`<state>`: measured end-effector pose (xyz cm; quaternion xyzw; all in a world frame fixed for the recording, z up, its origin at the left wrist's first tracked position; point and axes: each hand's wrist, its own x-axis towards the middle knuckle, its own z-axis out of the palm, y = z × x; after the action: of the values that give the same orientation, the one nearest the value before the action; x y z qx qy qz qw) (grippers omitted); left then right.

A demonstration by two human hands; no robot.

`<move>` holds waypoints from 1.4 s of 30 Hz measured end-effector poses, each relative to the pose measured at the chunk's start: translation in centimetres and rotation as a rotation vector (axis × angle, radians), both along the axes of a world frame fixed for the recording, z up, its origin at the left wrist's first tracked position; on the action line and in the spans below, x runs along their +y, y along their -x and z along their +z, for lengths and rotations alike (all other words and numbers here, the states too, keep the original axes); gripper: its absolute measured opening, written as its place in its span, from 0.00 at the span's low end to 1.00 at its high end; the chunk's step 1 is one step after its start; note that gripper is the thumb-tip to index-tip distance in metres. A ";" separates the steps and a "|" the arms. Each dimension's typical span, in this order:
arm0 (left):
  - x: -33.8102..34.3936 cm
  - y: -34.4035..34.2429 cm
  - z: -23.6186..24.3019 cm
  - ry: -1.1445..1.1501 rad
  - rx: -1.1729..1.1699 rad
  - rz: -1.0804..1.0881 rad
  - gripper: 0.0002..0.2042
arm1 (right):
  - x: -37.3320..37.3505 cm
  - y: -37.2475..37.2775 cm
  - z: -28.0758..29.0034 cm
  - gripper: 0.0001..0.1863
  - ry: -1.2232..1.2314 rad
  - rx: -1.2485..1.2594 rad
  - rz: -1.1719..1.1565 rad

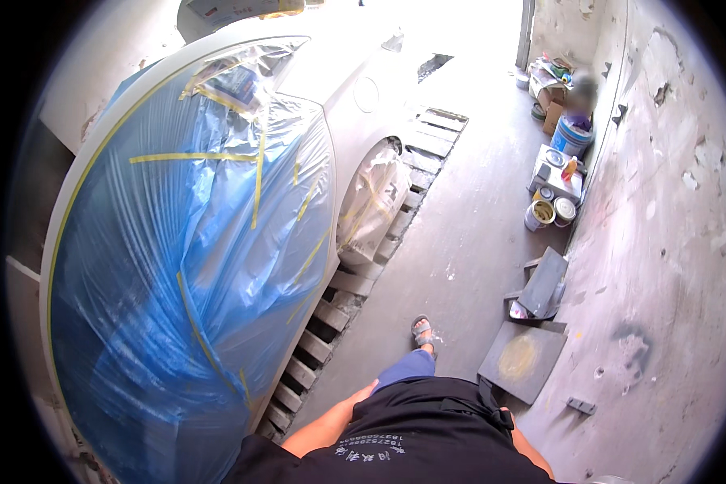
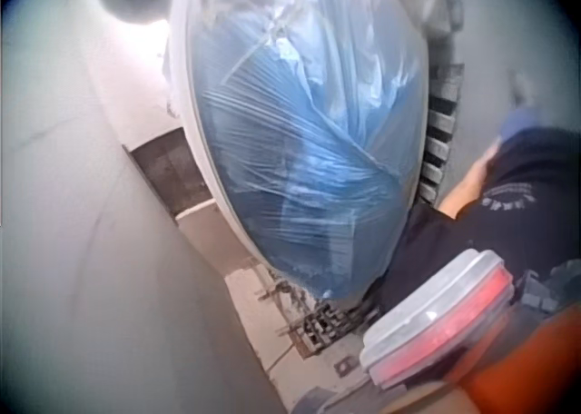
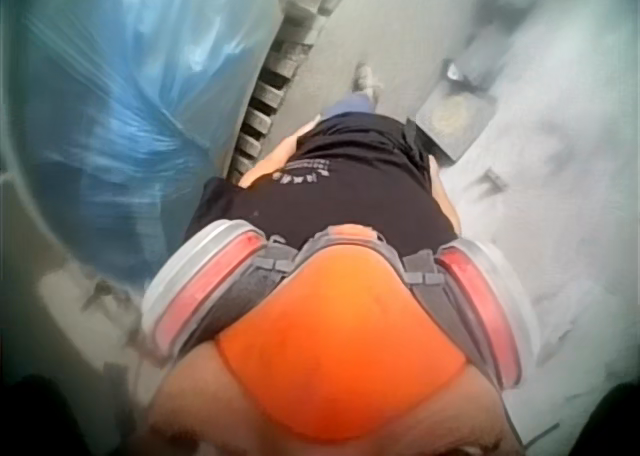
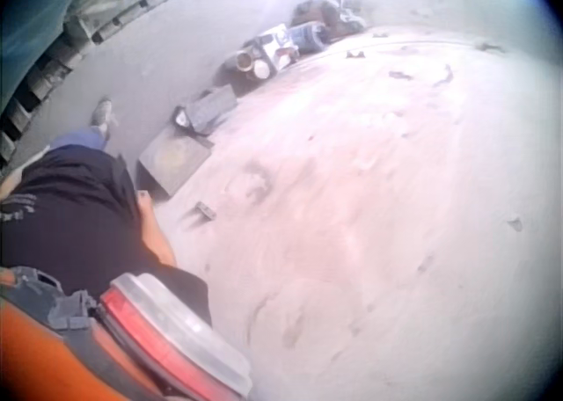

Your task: The person pours paint from a large bucket into a spray gun container and stirs it with a brush. They then walk around a white car that is partially covered with blue plastic sheeting and yellow tape, inspecting the masking and adjusting the plastic cover on the rear bumper.

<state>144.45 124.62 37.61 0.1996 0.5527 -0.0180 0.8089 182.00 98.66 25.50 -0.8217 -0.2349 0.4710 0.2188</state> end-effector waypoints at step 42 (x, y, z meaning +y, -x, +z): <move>38.4 -37.4 11.4 -0.042 0.169 -0.176 0.25 | 42.8 -43.9 8.1 0.12 0.283 0.560 -0.398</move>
<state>181.86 163.01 49.06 0.2619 0.5996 -0.0941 0.7503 225.90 141.49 33.56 -0.7125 0.0657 0.6537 0.2462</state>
